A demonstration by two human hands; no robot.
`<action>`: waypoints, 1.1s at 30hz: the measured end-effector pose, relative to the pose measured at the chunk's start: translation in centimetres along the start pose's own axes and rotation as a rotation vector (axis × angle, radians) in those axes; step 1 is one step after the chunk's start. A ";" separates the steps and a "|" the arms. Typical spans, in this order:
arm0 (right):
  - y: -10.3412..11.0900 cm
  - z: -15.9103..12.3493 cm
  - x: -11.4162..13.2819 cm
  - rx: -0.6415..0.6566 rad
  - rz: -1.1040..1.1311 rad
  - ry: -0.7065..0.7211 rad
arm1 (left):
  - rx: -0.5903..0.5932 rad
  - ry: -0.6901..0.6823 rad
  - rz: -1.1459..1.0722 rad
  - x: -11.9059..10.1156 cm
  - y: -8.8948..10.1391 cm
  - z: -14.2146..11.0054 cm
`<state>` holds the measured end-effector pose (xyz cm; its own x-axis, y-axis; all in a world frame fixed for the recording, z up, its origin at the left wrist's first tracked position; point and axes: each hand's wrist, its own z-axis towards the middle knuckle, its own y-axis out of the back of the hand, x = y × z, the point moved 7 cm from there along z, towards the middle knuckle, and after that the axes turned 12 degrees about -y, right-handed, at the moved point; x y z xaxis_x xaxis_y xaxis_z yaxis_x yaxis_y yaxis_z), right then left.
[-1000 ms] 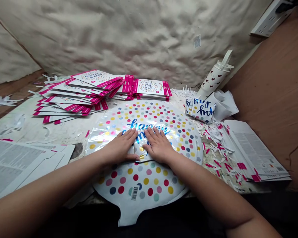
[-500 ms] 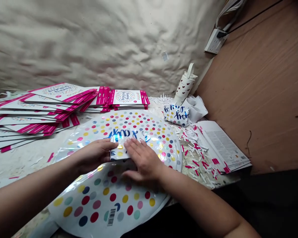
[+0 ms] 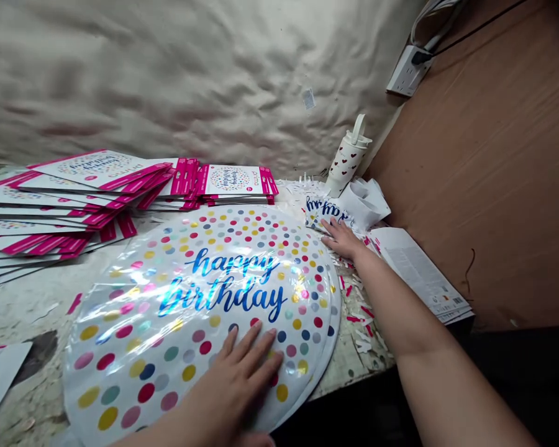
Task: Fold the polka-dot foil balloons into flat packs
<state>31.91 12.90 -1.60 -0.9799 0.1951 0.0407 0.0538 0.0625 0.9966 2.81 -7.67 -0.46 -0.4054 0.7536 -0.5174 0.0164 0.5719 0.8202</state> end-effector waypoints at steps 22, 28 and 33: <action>1.9 -23.8 14.6 0.410 0.549 0.533 | -0.269 0.312 -0.689 3.6 2.1 -2.6; -0.3 -22.1 14.5 0.491 0.724 0.386 | -0.226 0.313 -0.424 2.0 4.1 -5.5; -0.5 -22.6 16.0 0.638 0.830 0.441 | -0.274 0.301 -0.335 1.5 3.8 -5.8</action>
<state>11.83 -6.11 0.13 -0.5715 0.0548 0.8188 0.6819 0.5868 0.4367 -3.03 -6.29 3.29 -0.5927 0.3943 -0.7023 -0.3828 0.6293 0.6764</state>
